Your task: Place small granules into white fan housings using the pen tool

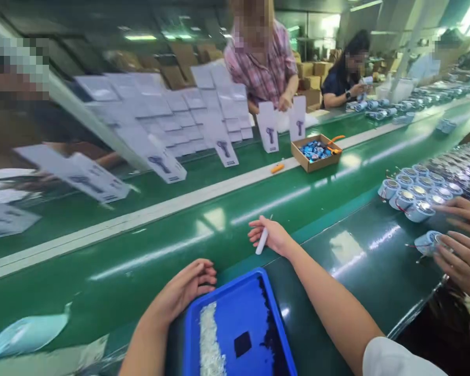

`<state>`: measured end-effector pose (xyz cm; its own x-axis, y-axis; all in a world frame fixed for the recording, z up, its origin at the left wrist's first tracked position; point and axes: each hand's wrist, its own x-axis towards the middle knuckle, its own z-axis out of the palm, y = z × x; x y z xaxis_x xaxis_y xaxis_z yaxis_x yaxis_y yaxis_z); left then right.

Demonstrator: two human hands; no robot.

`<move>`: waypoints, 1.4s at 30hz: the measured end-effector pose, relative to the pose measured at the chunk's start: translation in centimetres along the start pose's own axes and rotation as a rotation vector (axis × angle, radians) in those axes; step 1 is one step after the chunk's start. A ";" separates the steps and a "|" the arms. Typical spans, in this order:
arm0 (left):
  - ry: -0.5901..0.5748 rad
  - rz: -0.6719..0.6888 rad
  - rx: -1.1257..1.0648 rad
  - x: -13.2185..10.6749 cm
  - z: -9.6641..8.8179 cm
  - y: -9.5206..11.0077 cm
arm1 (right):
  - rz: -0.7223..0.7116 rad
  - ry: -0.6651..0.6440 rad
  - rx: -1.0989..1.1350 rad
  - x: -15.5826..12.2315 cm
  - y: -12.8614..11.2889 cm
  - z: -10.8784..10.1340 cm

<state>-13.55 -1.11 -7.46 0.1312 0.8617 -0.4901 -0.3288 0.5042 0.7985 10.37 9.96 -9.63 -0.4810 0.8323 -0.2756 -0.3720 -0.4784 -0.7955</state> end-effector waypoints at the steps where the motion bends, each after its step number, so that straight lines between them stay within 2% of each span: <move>1: 0.017 0.015 0.017 0.0 0.4 0.1 | -0.015 0.030 -0.001 0.0 -0.1 -0.1; 6: 0.091 0.064 0.027 0.6 2.5 -0.2 | -0.195 0.103 -0.015 -0.4 -0.6 -0.3; 10: 0.245 0.171 -0.015 0.5 3.3 -0.3 | -0.333 0.228 0.026 -0.7 -0.7 -0.7; 12: 0.358 0.296 -0.057 0.4 3.5 -0.2 | -0.353 0.285 0.042 -1.3 -0.7 -1.2; 14: 0.520 0.436 -0.123 0.1 3.4 -0.3 | -0.356 0.348 0.037 -2.2 -0.6 -1.9; 17: 0.734 0.592 -0.187 -0.6 3.2 -1.1 | -0.342 0.438 -0.034 -4.0 -0.2 -3.2; 20: 0.817 0.678 -0.165 -2.2 3.0 -3.2 | -0.330 0.497 -0.166 -6.0 0.7 -4.1; 24: 0.832 0.713 -0.054 -5.3 3.4 -7.5 | -0.358 0.539 -0.385 -9.2 2.4 -5.0; 28: 0.858 0.737 0.085 -9.4 4.4 -12.6 | -0.450 0.588 -0.594 -12.3 3.8 -6.0; 30: 0.888 0.750 0.174 -12.0 5.3 -16.3 | -0.486 0.604 -0.681 -13.3 3.9 -6.3; 33: 0.866 0.728 0.350 -15.8 8.1 -23.9 | -0.524 0.609 -0.776 -13.8 3.6 -6.3; 35: 0.714 0.642 0.515 -17.4 10.4 -29.3 | -0.554 0.610 -0.804 -13.8 3.4 -6.0; 37: 0.396 0.467 0.804 -17.9 12.2 -33.7 | -0.594 0.611 -0.802 -13.8 3.4 -5.7; 38: 0.304 0.410 0.890 -17.8 12.8 -35.3 | -0.618 0.607 -0.793 -13.9 3.4 -5.6; 40: 0.183 0.315 1.045 -17.2 13.3 -37.1 | -0.676 0.583 -0.769 -14.3 3.5 -5.2; 42: 0.126 0.233 1.161 -16.5 13.3 -37.6 | -0.737 0.550 -0.748 -14.7 3.5 -4.9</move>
<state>9.10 -33.54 -24.69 0.0667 0.9605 -0.2702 0.7194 0.1413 0.6801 20.04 -2.62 -11.05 0.1293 0.9345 0.3316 0.2281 0.2974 -0.9271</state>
